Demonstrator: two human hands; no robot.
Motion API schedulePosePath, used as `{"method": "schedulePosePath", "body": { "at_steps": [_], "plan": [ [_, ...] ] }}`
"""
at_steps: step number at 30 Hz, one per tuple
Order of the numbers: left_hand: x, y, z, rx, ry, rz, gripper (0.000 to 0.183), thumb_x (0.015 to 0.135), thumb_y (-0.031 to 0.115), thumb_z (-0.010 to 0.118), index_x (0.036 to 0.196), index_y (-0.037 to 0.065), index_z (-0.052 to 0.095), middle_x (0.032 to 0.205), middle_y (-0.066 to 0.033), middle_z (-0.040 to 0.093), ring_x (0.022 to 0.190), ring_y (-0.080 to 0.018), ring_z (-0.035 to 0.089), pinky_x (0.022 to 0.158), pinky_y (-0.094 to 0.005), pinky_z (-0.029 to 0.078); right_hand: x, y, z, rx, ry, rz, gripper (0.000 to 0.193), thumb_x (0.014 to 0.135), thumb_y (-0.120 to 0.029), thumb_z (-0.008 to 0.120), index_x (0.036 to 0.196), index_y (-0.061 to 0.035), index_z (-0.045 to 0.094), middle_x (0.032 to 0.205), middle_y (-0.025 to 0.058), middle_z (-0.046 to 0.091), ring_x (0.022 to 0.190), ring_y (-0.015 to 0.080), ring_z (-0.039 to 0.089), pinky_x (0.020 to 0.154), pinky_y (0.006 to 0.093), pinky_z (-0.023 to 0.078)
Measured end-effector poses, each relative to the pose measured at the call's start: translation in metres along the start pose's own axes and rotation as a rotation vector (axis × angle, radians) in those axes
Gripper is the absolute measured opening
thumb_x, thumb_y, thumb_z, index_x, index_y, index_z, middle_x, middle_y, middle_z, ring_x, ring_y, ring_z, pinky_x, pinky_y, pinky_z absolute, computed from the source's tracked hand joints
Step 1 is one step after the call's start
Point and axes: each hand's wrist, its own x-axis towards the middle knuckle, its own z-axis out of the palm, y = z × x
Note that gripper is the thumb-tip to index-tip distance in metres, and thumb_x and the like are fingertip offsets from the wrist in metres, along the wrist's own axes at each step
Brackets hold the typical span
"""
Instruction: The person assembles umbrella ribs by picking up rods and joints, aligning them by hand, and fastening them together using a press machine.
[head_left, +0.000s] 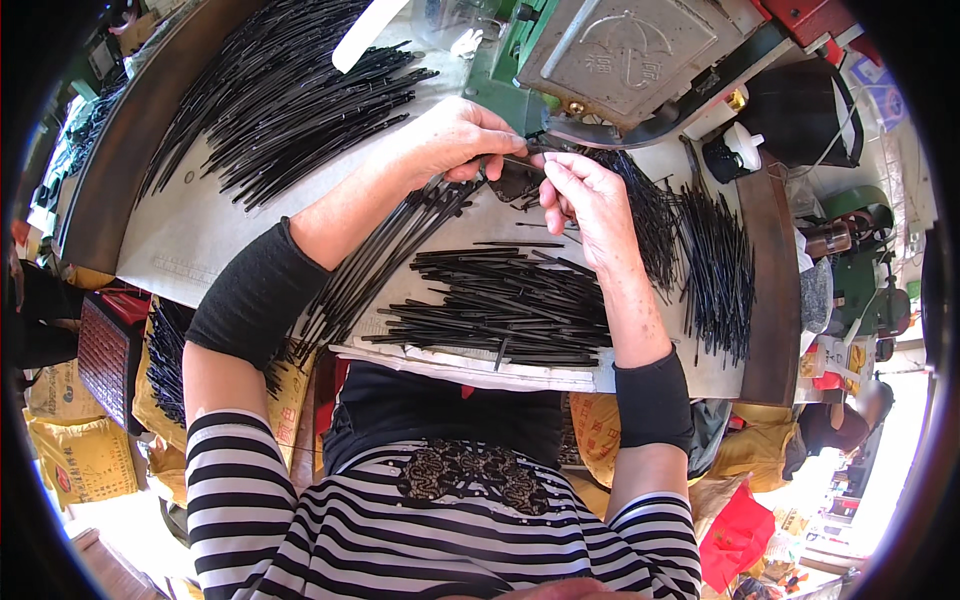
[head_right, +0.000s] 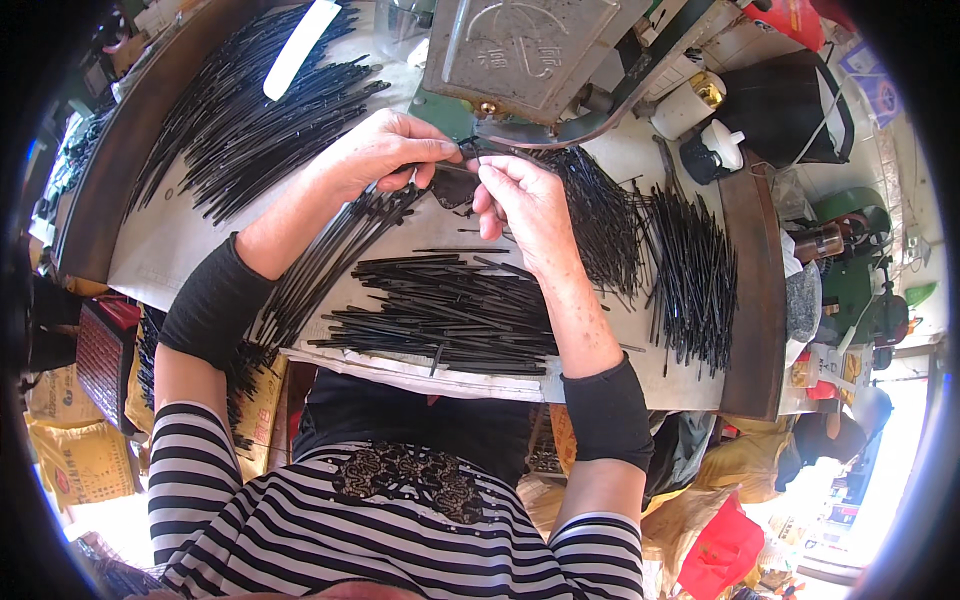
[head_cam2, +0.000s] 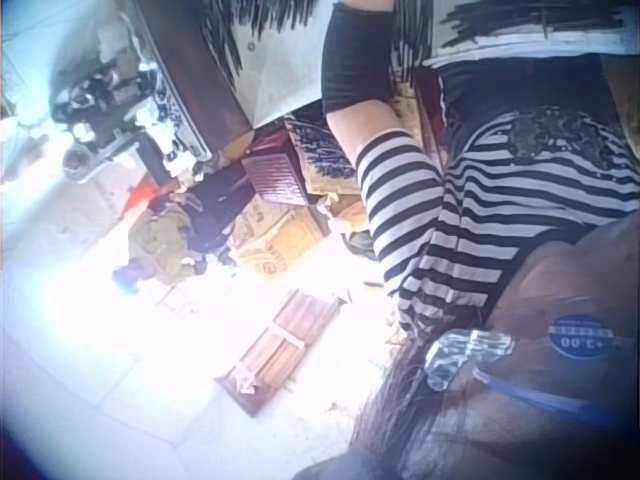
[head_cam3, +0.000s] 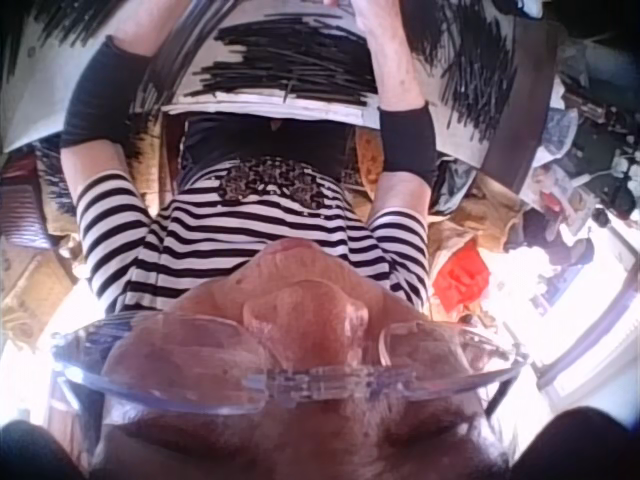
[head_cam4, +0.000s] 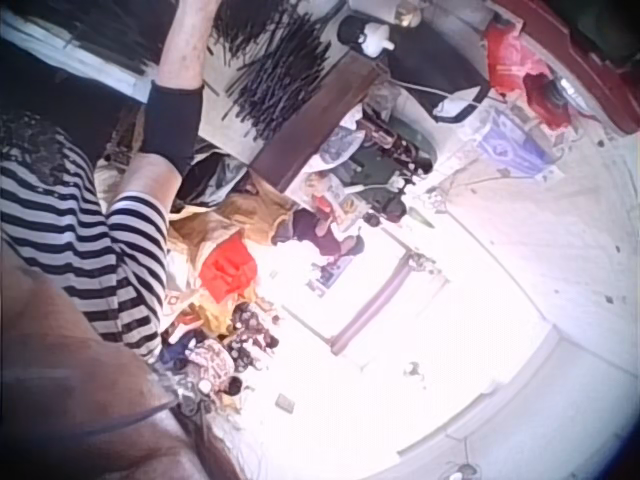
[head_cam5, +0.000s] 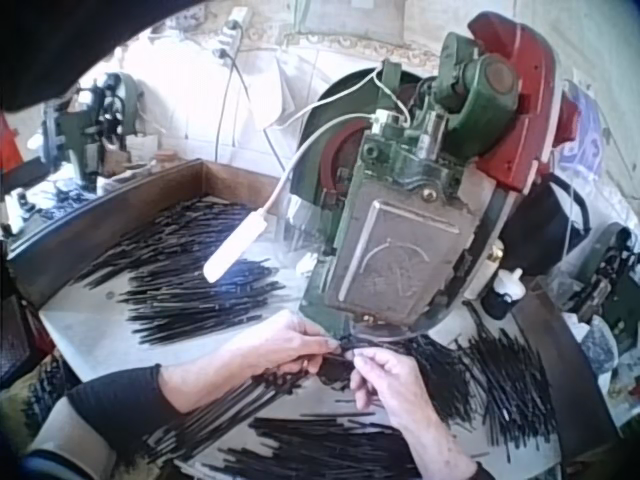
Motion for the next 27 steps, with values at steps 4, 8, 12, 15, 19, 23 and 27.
{"method": "schedulePosePath", "body": {
  "at_steps": [4,8,12,15,19,23,27],
  "plan": [
    [-0.001,0.001,-0.001,0.002,-0.002,-0.021,0.027,0.084,0.023,0.06,0.092,-0.001,0.066,0.056,-0.0009,0.054,0.037,-0.0028,0.035,0.034,-0.0193,0.022,0.001,0.0,0.0,0.011,-0.009,0.011,0.024,0.091,-0.015,0.053,0.104,0.0048,0.057,0.068,0.0052,0.057,0.048,0.0092,0.051,0.043,0.02,0.041],
    [-0.005,0.003,-0.002,-0.064,-0.011,-0.023,0.027,0.084,0.023,0.059,0.092,-0.002,0.066,0.056,-0.0016,0.054,0.038,-0.0035,0.035,0.035,-0.0197,0.023,0.002,-0.001,0.001,0.028,0.016,0.047,0.025,0.089,-0.015,0.055,0.105,0.0044,0.057,0.069,0.005,0.057,0.049,0.0097,0.052,0.043,0.0206,0.04],
    [-0.006,0.002,0.004,-0.031,0.005,-0.005,0.025,0.084,0.023,0.058,0.092,0.0,0.067,0.058,-0.0025,0.056,0.04,-0.0042,0.038,0.036,-0.0202,0.026,0.006,0.007,-0.008,0.222,0.07,-0.003,0.023,0.087,-0.013,0.056,0.105,0.0013,0.057,0.072,0.0051,0.059,0.053,0.0108,0.056,0.046,0.0211,0.044],
    [-0.009,0.002,0.012,-0.002,0.003,0.048,0.027,0.085,0.024,0.058,0.093,0.0,0.066,0.059,-0.004,0.059,0.039,-0.0048,0.04,0.035,-0.0209,0.029,0.007,0.009,-0.016,0.469,0.138,-0.051,0.016,0.086,-0.012,0.057,0.1,-0.0022,0.058,0.077,0.0062,0.062,0.062,0.0121,0.061,0.055,0.0229,0.052],
    [-0.012,0.003,0.012,0.05,-0.01,0.086,0.029,0.086,0.026,0.058,0.095,-0.001,0.065,0.059,-0.0048,0.06,0.038,-0.0055,0.043,0.035,-0.021,0.033,0.009,0.015,-0.016,0.592,0.16,-0.063,0.016,0.087,-0.01,0.056,0.1,-0.0018,0.058,0.079,0.0062,0.064,0.066,0.0128,0.063,0.059,0.0237,0.054],
    [-0.012,0.003,0.007,0.136,-0.042,0.081,0.033,0.087,0.029,0.056,0.096,-0.001,0.064,0.062,-0.0047,0.061,0.041,-0.0074,0.05,0.039,-0.0212,0.039,0.009,0.016,-0.013,0.535,0.133,-0.064,0.018,0.088,-0.011,0.055,0.103,-0.0002,0.057,0.085,0.0078,0.064,0.071,0.0146,0.064,0.062,0.0255,0.055],
    [-0.015,0.016,-0.005,0.488,0.028,0.11,0.038,0.086,0.035,0.055,0.096,-0.001,0.065,0.07,-0.0064,0.065,0.054,-0.0116,0.061,0.049,-0.024,0.047,0.008,0.02,-0.02,0.491,0.141,-0.068,0.02,0.089,-0.012,0.054,0.103,0.0009,0.056,0.093,0.0104,0.062,0.082,0.0184,0.063,0.07,0.0302,0.054]
  ]
}}
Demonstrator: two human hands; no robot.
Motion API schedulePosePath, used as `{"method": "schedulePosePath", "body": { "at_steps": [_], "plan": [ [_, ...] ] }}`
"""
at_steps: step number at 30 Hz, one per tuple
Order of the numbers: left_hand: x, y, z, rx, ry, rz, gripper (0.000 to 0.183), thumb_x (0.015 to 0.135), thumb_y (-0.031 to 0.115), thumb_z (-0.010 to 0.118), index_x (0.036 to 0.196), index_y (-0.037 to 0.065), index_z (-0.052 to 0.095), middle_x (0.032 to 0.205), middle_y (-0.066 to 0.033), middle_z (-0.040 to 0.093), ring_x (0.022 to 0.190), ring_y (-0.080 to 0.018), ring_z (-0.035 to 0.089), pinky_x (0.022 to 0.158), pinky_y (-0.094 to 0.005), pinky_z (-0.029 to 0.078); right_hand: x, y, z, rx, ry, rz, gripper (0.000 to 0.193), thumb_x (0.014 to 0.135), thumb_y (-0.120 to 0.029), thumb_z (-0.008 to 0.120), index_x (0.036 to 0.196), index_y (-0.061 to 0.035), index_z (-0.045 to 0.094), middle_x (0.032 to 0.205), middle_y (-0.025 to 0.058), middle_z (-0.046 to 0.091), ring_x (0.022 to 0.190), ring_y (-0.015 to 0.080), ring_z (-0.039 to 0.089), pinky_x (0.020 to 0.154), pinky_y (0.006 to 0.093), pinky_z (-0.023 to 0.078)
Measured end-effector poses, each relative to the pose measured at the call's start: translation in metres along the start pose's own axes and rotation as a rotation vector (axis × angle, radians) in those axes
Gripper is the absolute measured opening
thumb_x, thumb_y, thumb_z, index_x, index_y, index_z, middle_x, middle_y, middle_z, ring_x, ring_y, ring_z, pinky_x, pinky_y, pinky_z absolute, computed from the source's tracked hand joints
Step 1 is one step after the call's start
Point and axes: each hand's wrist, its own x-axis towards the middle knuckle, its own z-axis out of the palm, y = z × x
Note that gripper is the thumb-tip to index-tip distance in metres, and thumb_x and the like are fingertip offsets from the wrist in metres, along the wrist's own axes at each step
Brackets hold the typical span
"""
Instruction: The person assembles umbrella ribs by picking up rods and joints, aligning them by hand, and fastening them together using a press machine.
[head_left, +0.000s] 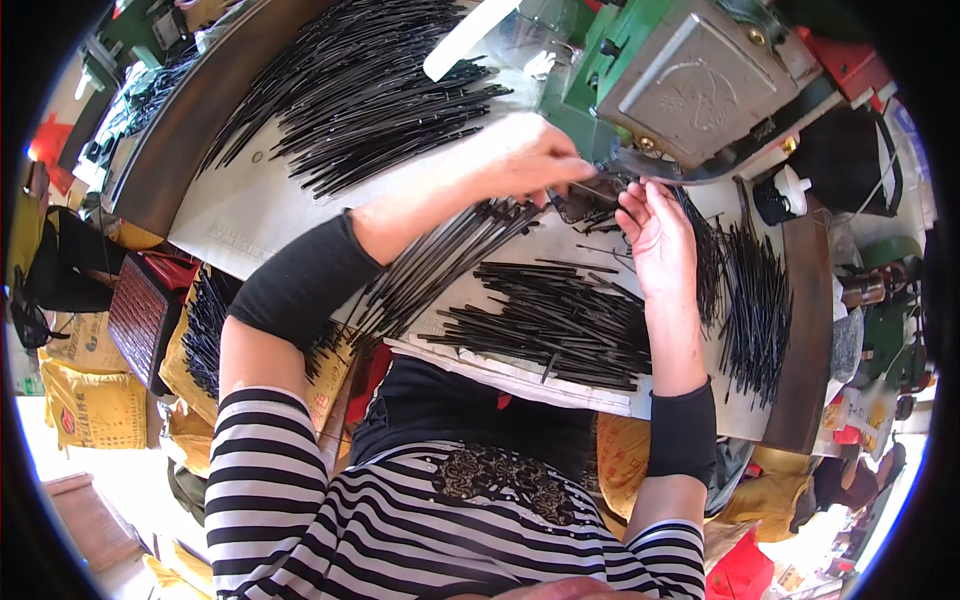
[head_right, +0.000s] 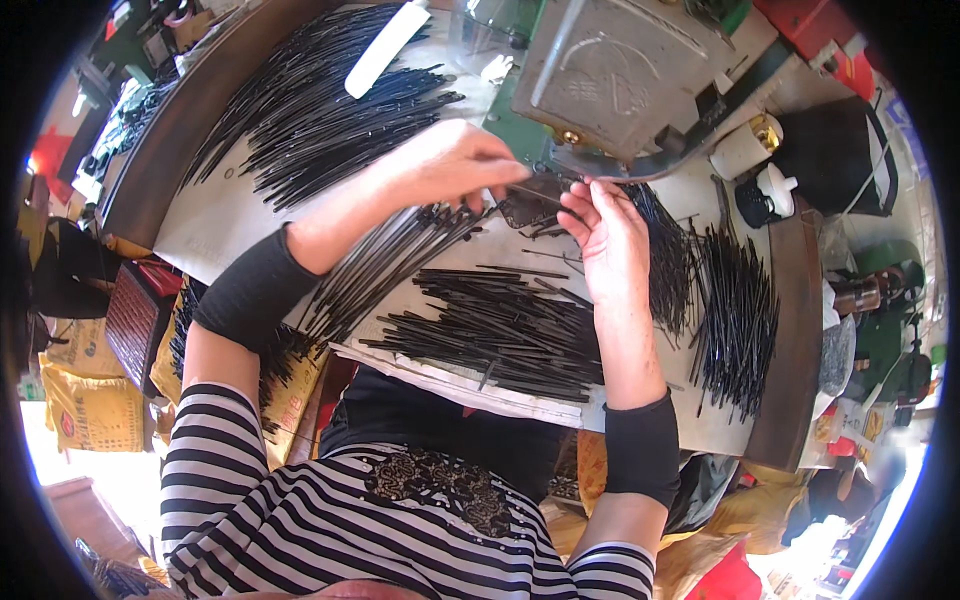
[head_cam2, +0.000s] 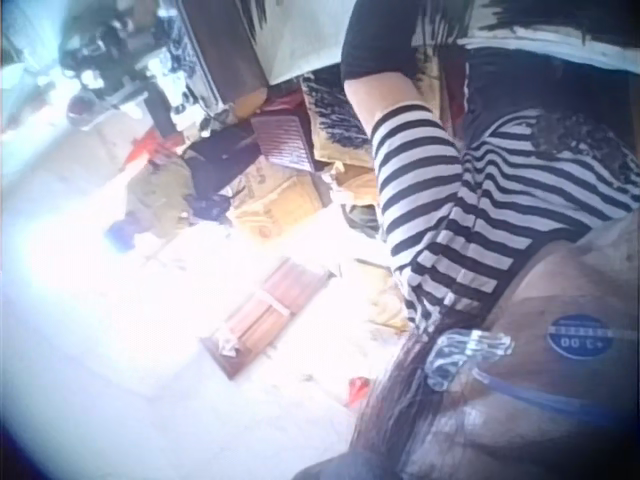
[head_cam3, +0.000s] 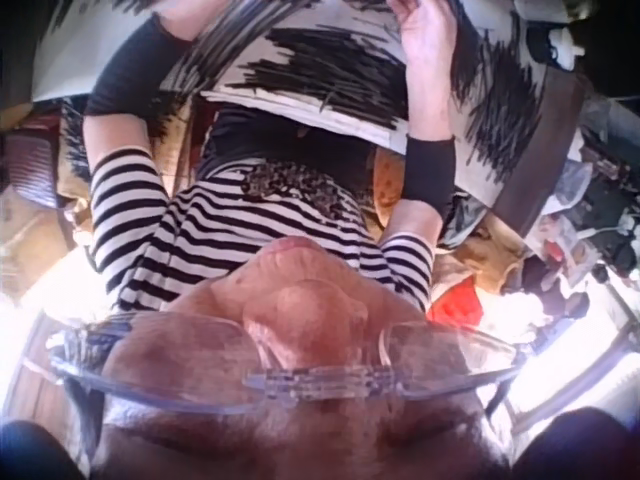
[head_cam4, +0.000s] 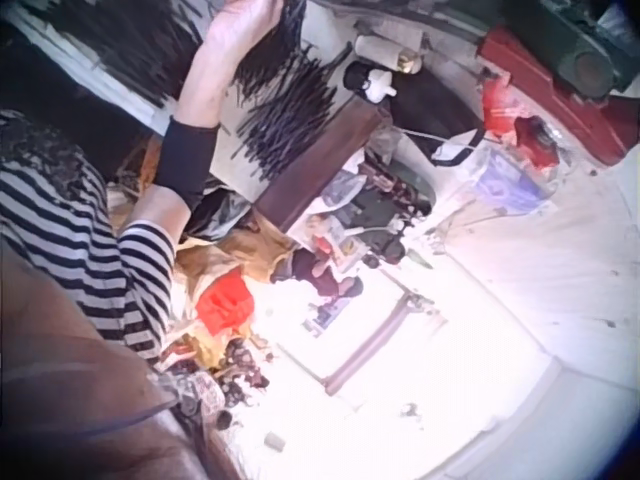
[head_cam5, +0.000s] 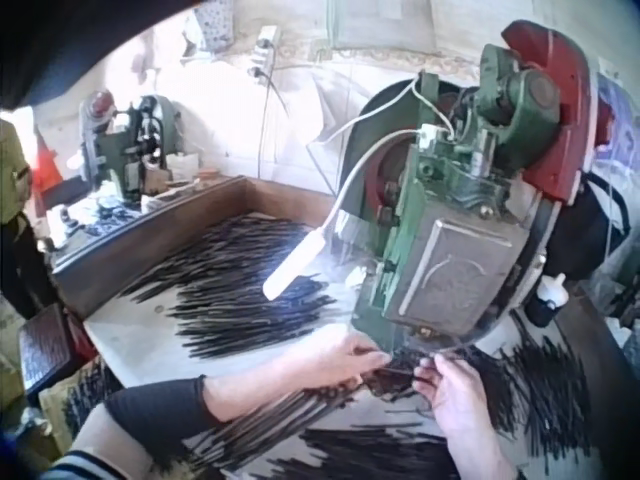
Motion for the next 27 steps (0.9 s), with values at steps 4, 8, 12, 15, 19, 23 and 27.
{"method": "schedulePosePath", "body": {
  "at_steps": [4,8,12,15,19,23,27],
  "plan": [
    [-0.003,-0.026,-0.032,0.768,0.25,-0.007,0.025,0.08,0.032,0.058,0.084,0.009,0.067,0.077,-0.012,0.065,0.075,-0.03,0.062,0.068,-0.0373,0.05,0.004,-0.003,0.0,-0.015,0.025,-0.052,0.02,0.09,-0.013,0.052,0.103,0.0015,0.056,0.098,0.0117,0.06,0.09,0.0204,0.061,0.077,0.0322,0.052],
    [-0.009,-0.05,-0.052,0.959,0.241,-0.104,0.018,0.073,0.023,0.059,0.082,0.009,0.067,0.08,-0.0109,0.066,0.08,-0.0296,0.062,0.071,-0.0392,0.049,0.006,-0.004,0.001,0.014,0.016,-0.064,0.019,0.09,-0.014,0.052,0.099,0.0012,0.057,0.094,0.0104,0.061,0.085,0.0193,0.062,0.077,0.0314,0.052],
    [-0.008,-0.053,-0.052,0.942,0.229,-0.133,0.017,0.07,0.019,0.058,0.081,0.009,0.067,0.082,-0.012,0.065,0.082,-0.0305,0.062,0.073,-0.0396,0.049,0.007,-0.004,-0.004,0.019,0.023,-0.075,0.017,0.09,-0.015,0.053,0.095,0.0002,0.058,0.088,0.0087,0.062,0.081,0.0177,0.063,0.075,0.03,0.052],
    [-0.009,-0.047,-0.048,0.915,0.204,-0.129,0.017,0.071,0.018,0.057,0.08,0.009,0.067,0.081,-0.0127,0.065,0.082,-0.0311,0.062,0.073,-0.0396,0.049,0.007,-0.002,-0.004,0.029,0.031,-0.081,0.016,0.09,-0.015,0.053,0.094,-0.0002,0.058,0.087,0.0083,0.062,0.08,0.0172,0.063,0.074,0.0297,0.053],
    [-0.01,-0.044,-0.043,0.884,0.234,-0.04,0.016,0.072,0.017,0.055,0.078,0.007,0.066,0.08,-0.0133,0.065,0.082,-0.0315,0.061,0.072,-0.04,0.049,0.006,-0.002,-0.004,0.08,0.041,-0.115,0.016,0.09,-0.015,0.053,0.095,-0.0002,0.058,0.084,0.008,0.062,0.076,0.016,0.063,0.07,0.0288,0.054],
    [-0.011,-0.04,-0.04,0.906,0.232,0.002,0.015,0.071,0.016,0.054,0.076,0.006,0.065,0.078,-0.0141,0.064,0.081,-0.0318,0.062,0.072,-0.0406,0.049,0.009,-0.001,-0.012,0.128,-0.003,-0.119,0.016,0.09,-0.015,0.053,0.095,-0.0004,0.059,0.08,0.0076,0.062,0.07,0.0151,0.063,0.065,0.0273,0.055],
    [-0.012,-0.047,-0.042,0.982,0.192,-0.023,0.015,0.071,0.015,0.054,0.077,0.007,0.065,0.078,-0.014,0.064,0.08,-0.0318,0.062,0.073,-0.0403,0.049,0.005,-0.002,-0.007,0.097,-0.04,-0.104,0.016,0.09,-0.017,0.054,0.095,-0.0018,0.059,0.081,0.0075,0.063,0.069,0.0136,0.063,0.06,0.0248,0.054]
  ]
}}
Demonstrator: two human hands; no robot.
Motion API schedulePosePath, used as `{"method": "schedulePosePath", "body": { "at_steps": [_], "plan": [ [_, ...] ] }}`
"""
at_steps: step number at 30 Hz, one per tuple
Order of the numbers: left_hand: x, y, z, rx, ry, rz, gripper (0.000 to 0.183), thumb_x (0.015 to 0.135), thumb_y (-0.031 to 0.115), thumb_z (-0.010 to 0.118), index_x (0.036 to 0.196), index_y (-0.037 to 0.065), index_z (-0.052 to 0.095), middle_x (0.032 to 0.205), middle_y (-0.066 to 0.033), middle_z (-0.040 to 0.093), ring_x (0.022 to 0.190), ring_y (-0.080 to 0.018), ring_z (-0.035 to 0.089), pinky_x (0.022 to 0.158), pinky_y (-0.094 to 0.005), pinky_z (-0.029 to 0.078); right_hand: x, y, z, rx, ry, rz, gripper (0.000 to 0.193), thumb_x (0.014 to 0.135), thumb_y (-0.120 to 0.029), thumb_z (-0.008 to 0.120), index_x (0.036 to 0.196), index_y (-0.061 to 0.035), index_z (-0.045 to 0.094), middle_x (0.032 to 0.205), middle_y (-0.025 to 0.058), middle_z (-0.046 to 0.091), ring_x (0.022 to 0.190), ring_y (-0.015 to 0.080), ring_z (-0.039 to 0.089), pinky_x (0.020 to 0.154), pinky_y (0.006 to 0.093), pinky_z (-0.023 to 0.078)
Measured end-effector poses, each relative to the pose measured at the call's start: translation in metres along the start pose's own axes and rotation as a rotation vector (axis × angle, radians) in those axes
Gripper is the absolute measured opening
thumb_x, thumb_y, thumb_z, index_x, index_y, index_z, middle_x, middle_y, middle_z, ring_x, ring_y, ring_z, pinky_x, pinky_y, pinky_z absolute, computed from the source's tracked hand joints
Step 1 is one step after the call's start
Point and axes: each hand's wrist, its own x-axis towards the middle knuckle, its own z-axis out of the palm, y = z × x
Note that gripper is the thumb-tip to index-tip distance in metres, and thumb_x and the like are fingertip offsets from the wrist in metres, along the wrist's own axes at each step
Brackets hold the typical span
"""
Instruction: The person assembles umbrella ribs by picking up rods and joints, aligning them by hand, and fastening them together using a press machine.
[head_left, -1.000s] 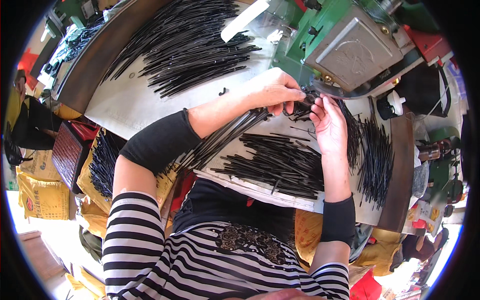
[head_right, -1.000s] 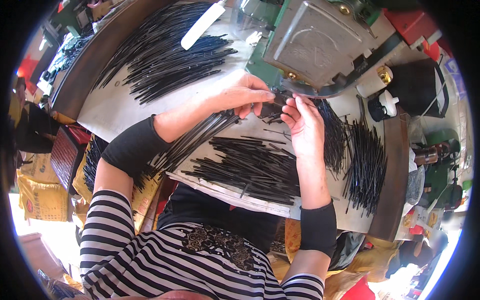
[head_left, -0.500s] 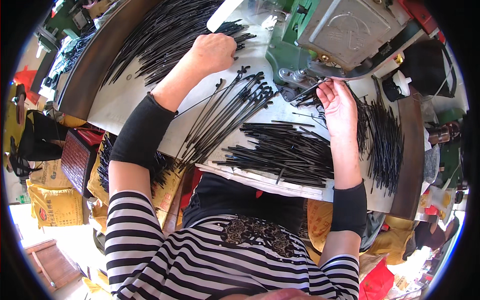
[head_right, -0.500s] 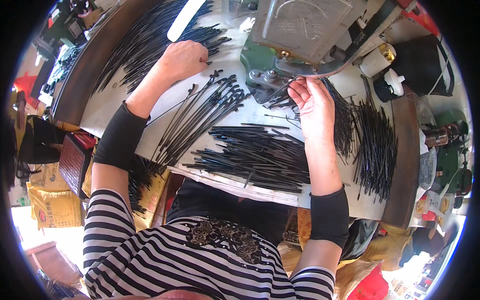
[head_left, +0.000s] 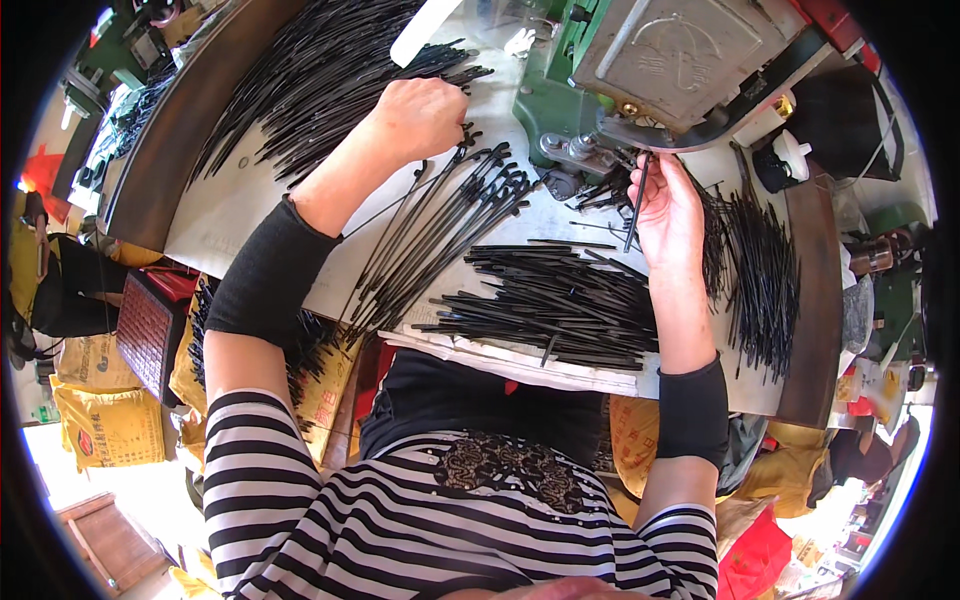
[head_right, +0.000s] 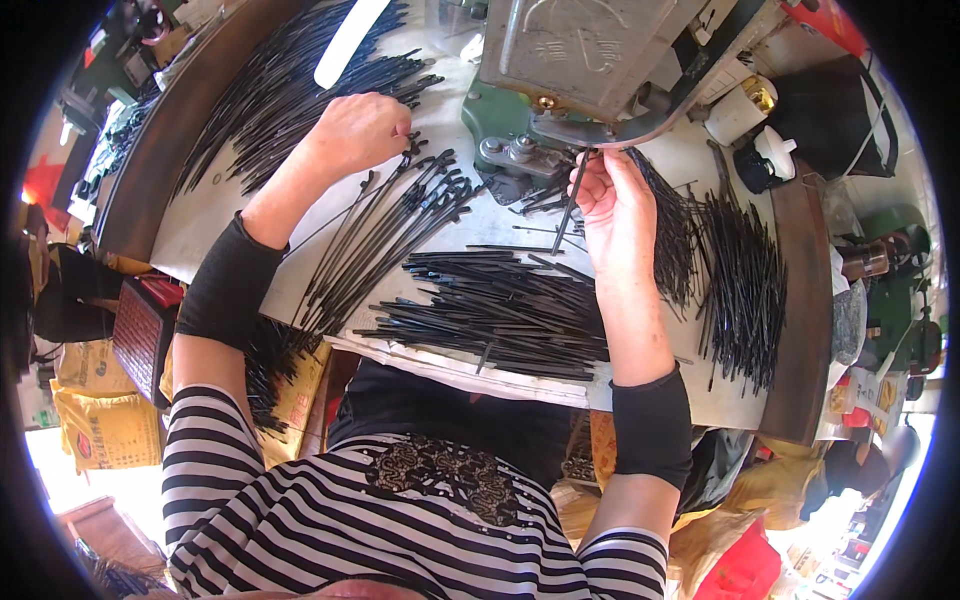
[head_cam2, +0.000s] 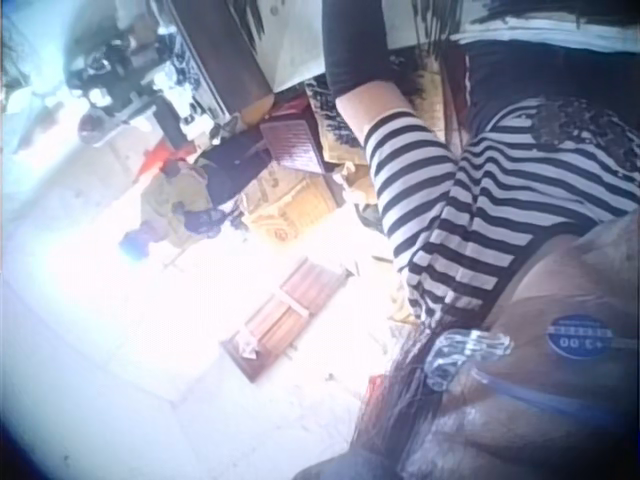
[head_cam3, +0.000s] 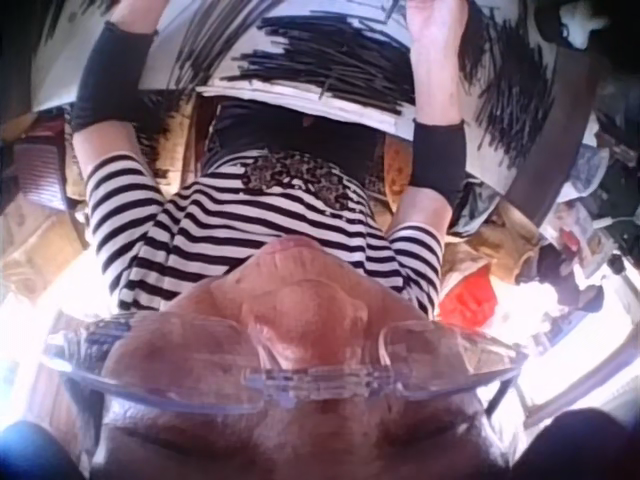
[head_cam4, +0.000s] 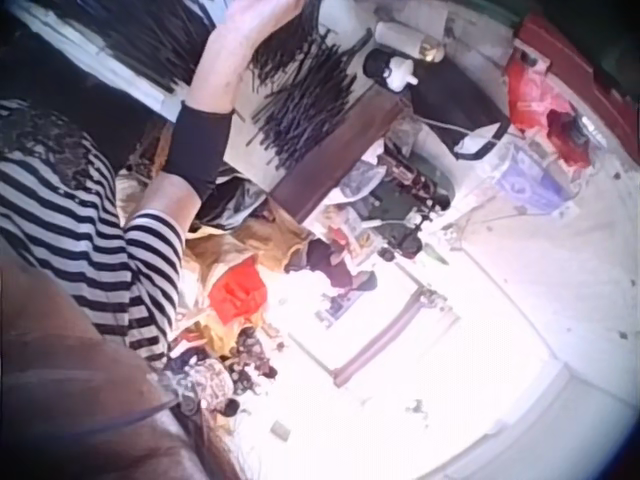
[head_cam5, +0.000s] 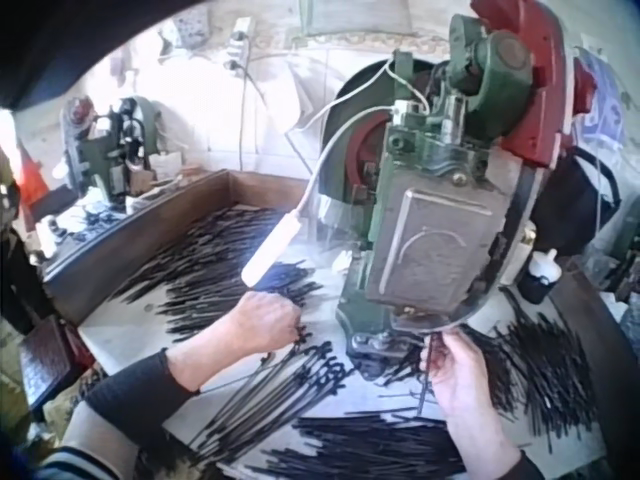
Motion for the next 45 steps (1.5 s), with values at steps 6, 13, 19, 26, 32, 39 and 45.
{"method": "schedulePosePath", "body": {
  "at_steps": [6,13,19,26,32,39,45],
  "plan": [
    [0.001,0.008,-0.004,-0.107,0.002,-0.034,0.018,0.072,0.016,0.055,0.081,0.005,0.065,0.082,-0.0144,0.065,0.08,-0.0318,0.062,0.072,-0.0397,0.049,-0.002,-0.002,0.007,-0.082,0.008,0.104,0.021,0.09,-0.019,0.053,0.098,0.0002,0.059,0.077,0.0072,0.062,0.065,0.0145,0.062,0.057,0.0243,0.051],
    [0.006,0.04,-0.009,-0.882,-0.102,0.065,0.027,0.076,0.017,0.066,0.096,-0.001,0.062,0.069,-0.0035,0.063,0.055,-0.0062,0.057,0.053,-0.0212,0.045,-0.024,-0.005,0.046,-0.472,-0.33,0.412,0.026,0.092,-0.018,0.048,0.108,0.001,0.054,0.074,0.0067,0.059,0.05,0.0104,0.055,0.044,0.02,0.042],
    [0.011,0.062,0.004,-1.221,-0.166,0.053,0.033,0.079,0.02,0.067,0.106,0.001,0.06,0.072,-0.0022,0.063,0.052,-0.005,0.055,0.042,-0.0188,0.04,-0.028,-0.002,0.047,-0.69,-0.378,0.373,0.025,0.094,-0.017,0.044,0.11,0.0008,0.053,0.072,0.0066,0.057,0.047,0.0085,0.053,0.041,0.0186,0.038],
    [0.013,0.065,0.007,-1.278,-0.121,0.024,0.033,0.081,0.02,0.066,0.107,0.001,0.06,0.074,-0.0019,0.064,0.051,-0.0041,0.054,0.041,-0.0176,0.037,-0.025,-0.002,0.047,-0.694,-0.327,0.338,0.026,0.094,-0.017,0.045,0.11,0.0013,0.053,0.073,0.0076,0.057,0.046,0.0086,0.052,0.041,0.0186,0.038],
    [0.017,0.071,0.006,-1.281,-0.063,0.044,0.034,0.081,0.02,0.065,0.109,0.001,0.06,0.076,-0.0026,0.065,0.051,-0.0042,0.053,0.043,-0.0176,0.038,-0.024,-0.005,0.049,-0.677,-0.278,0.302,0.027,0.094,-0.017,0.045,0.112,0.0019,0.052,0.073,0.0083,0.057,0.045,0.0086,0.052,0.04,0.0188,0.038],
    [0.019,0.072,0.008,-1.273,-0.047,0.038,0.034,0.081,0.02,0.065,0.108,0.001,0.061,0.077,-0.0025,0.064,0.05,-0.0042,0.052,0.043,-0.0179,0.038,-0.022,-0.004,0.047,-0.64,-0.265,0.3,0.027,0.094,-0.017,0.045,0.111,0.0032,0.052,0.074,0.0095,0.057,0.045,0.0082,0.051,0.039,0.0189,0.038],
    [0.02,0.074,0.009,-1.233,-0.031,0.045,0.034,0.08,0.02,0.066,0.108,0.001,0.061,0.073,-0.0023,0.063,0.049,-0.0047,0.051,0.044,-0.0191,0.038,-0.021,-0.002,0.044,-0.662,-0.271,0.296,0.027,0.094,-0.017,0.045,0.11,0.0033,0.052,0.074,0.0096,0.057,0.044,0.0081,0.051,0.039,0.019,0.038]
  ]
}}
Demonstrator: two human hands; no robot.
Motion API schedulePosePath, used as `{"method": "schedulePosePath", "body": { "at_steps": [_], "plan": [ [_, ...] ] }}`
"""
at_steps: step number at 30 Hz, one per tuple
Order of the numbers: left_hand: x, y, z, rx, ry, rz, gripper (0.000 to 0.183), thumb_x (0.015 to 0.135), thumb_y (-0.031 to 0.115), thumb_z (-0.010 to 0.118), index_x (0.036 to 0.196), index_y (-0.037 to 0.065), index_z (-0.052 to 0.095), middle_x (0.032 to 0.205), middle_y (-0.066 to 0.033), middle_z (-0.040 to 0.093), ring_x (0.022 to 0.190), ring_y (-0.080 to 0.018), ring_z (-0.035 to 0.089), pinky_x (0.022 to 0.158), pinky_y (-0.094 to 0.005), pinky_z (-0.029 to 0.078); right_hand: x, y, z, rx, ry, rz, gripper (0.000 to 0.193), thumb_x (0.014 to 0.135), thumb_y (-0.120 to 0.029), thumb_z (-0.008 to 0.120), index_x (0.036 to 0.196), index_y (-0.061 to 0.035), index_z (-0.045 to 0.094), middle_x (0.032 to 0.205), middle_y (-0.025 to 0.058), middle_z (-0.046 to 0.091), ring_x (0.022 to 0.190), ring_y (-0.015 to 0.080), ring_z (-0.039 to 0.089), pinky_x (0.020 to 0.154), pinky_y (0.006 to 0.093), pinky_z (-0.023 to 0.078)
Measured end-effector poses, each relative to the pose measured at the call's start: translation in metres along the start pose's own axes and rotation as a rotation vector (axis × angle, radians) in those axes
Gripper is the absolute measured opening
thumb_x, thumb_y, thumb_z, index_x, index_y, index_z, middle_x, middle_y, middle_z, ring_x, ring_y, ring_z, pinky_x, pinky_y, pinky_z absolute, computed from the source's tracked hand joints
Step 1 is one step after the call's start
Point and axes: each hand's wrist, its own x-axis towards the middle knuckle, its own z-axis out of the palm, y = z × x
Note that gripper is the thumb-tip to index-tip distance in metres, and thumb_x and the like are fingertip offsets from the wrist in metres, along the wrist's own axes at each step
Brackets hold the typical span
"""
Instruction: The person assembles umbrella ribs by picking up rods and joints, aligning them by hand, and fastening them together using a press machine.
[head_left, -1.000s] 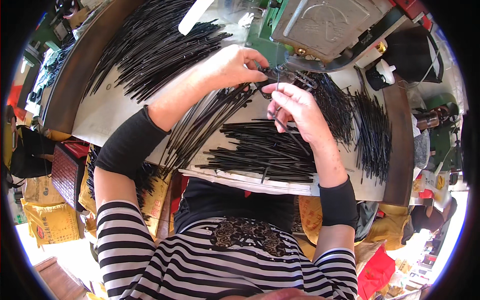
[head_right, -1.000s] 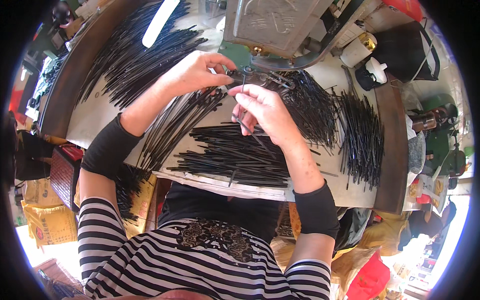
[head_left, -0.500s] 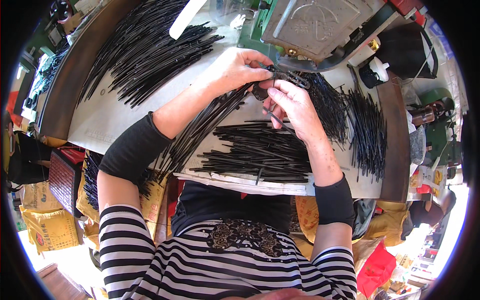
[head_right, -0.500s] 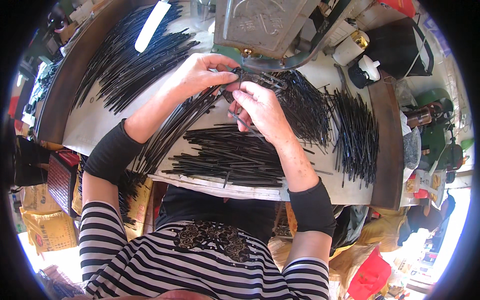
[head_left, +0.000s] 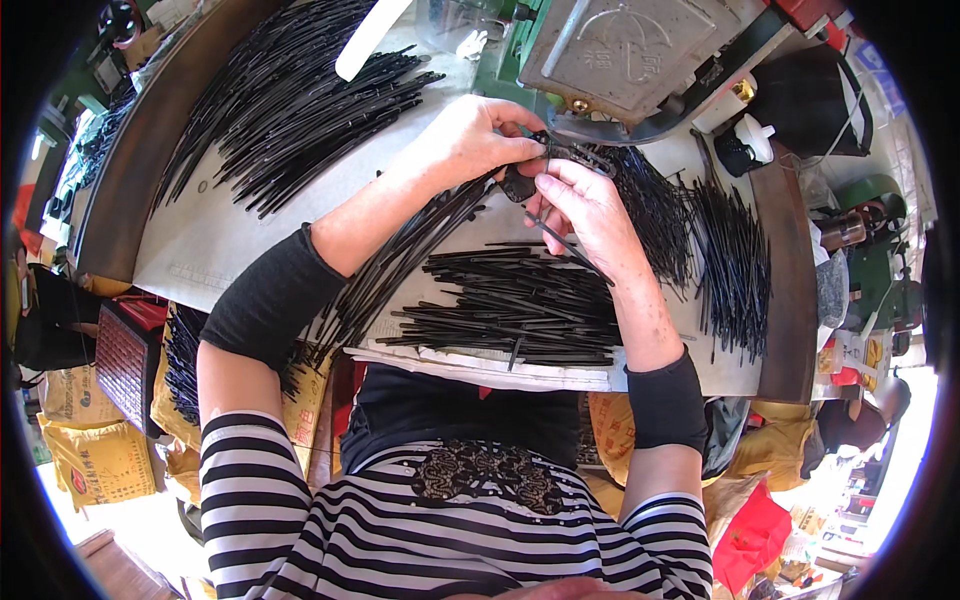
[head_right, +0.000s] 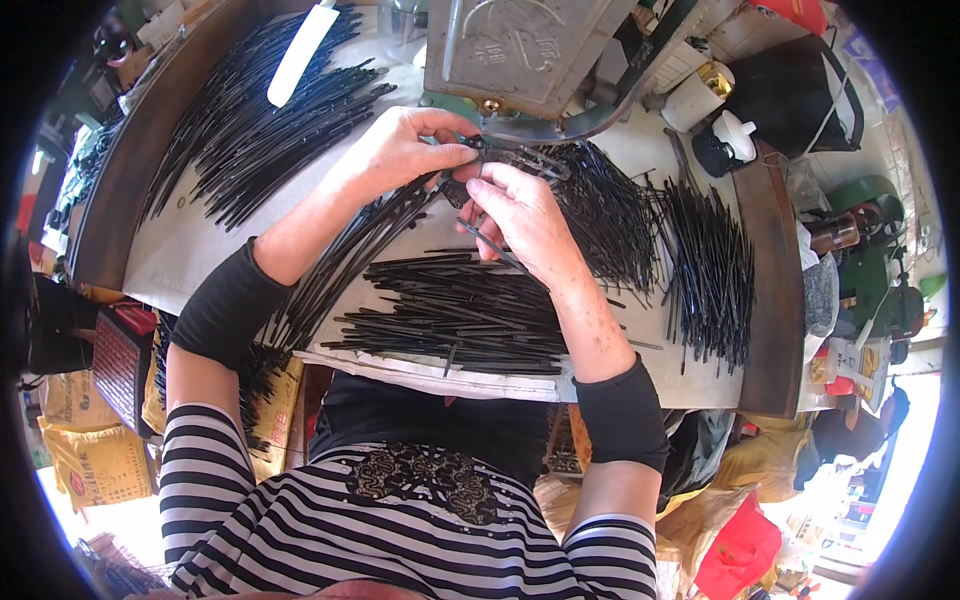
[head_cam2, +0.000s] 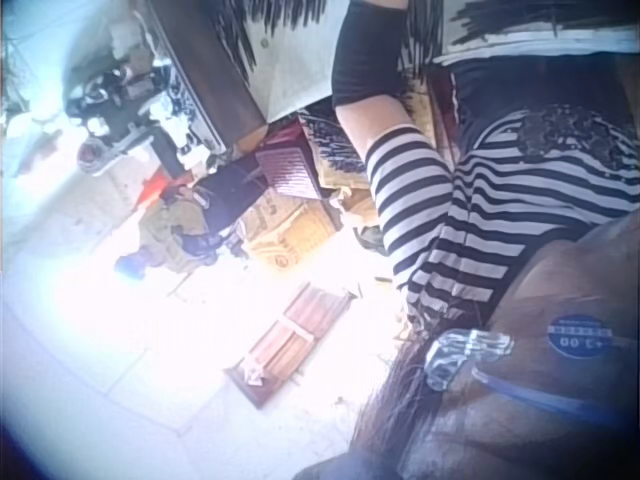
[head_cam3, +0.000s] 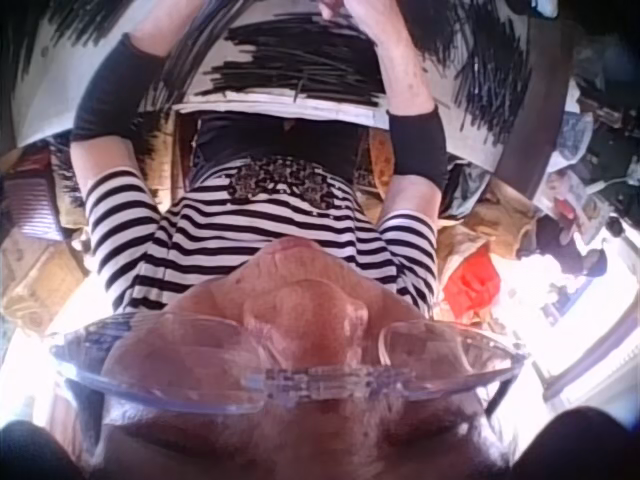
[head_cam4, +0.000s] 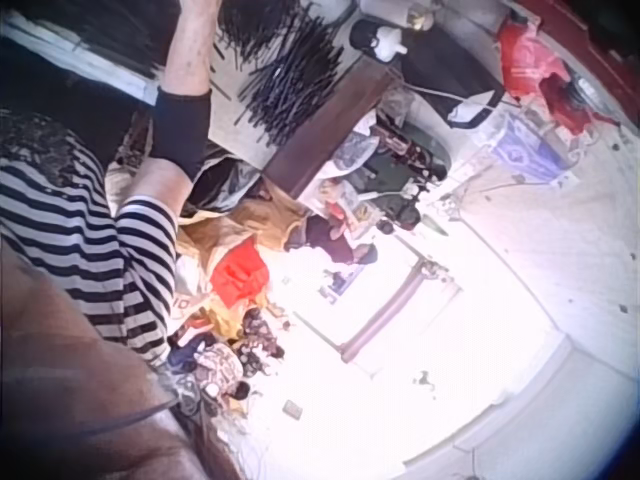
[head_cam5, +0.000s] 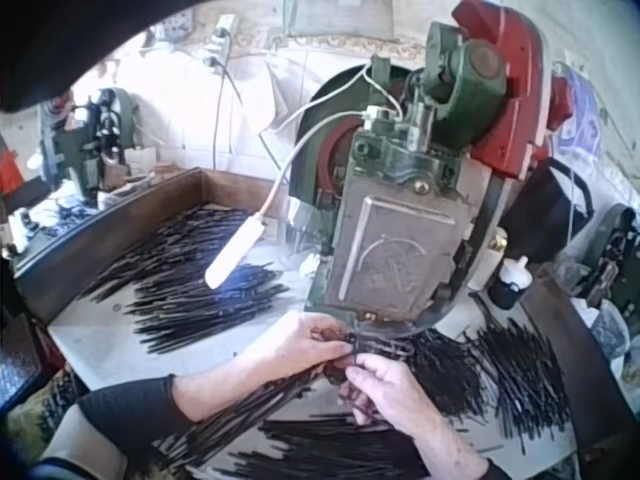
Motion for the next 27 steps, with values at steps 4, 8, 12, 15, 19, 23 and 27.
{"method": "schedulePosePath", "body": {
  "at_steps": [4,8,12,15,19,23,27],
  "plan": [
    [0.0,0.0,0.0,0.062,0.019,0.048,0.031,0.08,0.019,0.067,0.102,-0.002,0.062,0.07,-0.0024,0.061,0.048,-0.0053,0.05,0.044,-0.0202,0.037,0.0,0.0,-0.001,-0.021,-0.003,0.009,0.027,0.093,-0.017,0.046,0.11,0.0036,0.053,0.075,0.0095,0.057,0.044,0.008,0.051,0.039,0.019,0.038],
    [-0.002,0.002,0.0,-0.06,0.026,-0.027,0.027,0.08,0.021,0.067,0.093,-0.003,0.064,0.065,-0.0029,0.059,0.046,-0.0051,0.049,0.042,-0.0204,0.035,0.0,-0.003,-0.002,-0.053,-0.01,0.017,0.027,0.093,-0.017,0.046,0.11,0.0036,0.053,0.075,0.0098,0.057,0.045,0.0081,0.051,0.039,0.0188,0.038],
    [-0.002,0.007,-0.005,-0.111,-0.071,-0.217,0.029,0.081,0.027,0.065,0.082,-0.001,0.065,0.054,-0.0018,0.054,0.04,-0.0055,0.044,0.037,-0.0209,0.03,-0.001,-0.004,-0.006,0.081,-0.06,0.056,0.029,0.093,-0.019,0.046,0.111,0.0035,0.053,0.076,0.011,0.057,0.045,0.0078,0.051,0.039,0.0186,0.039],
    [-0.002,0.006,-0.006,-0.129,-0.091,-0.237,0.03,0.082,0.03,0.064,0.08,-0.001,0.066,0.051,-0.0005,0.05,0.037,-0.0058,0.042,0.035,-0.021,0.029,-0.001,-0.005,-0.004,0.081,-0.068,0.062,0.031,0.093,-0.021,0.047,0.112,0.003,0.053,0.076,0.0109,0.057,0.045,0.0075,0.05,0.039,0.0183,0.039],
    [-0.002,0.011,-0.004,-0.08,-0.074,-0.201,0.031,0.083,0.03,0.063,0.08,-0.001,0.066,0.05,-0.0003,0.05,0.036,-0.0059,0.041,0.035,-0.0211,0.029,-0.004,-0.005,-0.001,0.081,-0.153,0.08,0.032,0.092,-0.022,0.05,0.114,0.002,0.053,0.075,0.0086,0.059,0.044,0.0065,0.048,0.04,0.0177,0.037],
    [-0.004,0.014,-0.007,-0.033,-0.081,-0.2,0.032,0.084,0.03,0.062,0.082,-0.001,0.066,0.051,-0.0011,0.051,0.038,-0.006,0.043,0.036,-0.021,0.031,-0.009,-0.014,0.006,0.005,-0.334,0.131,0.03,0.09,-0.02,0.055,0.106,0.0043,0.056,0.065,0.0033,0.057,0.042,0.0047,0.046,0.039,0.0174,0.035],
    [-0.007,0.014,-0.011,0.032,-0.231,-0.138,0.033,0.084,0.032,0.061,0.082,0.0,0.065,0.058,-0.0021,0.057,0.043,-0.0067,0.05,0.04,-0.0195,0.039,-0.003,-0.005,0.001,-0.058,-0.166,0.131,0.025,0.089,-0.018,0.056,0.1,0.0042,0.06,0.06,0.0011,0.053,0.041,0.0047,0.044,0.038,0.0167,0.033]
  ]
}}
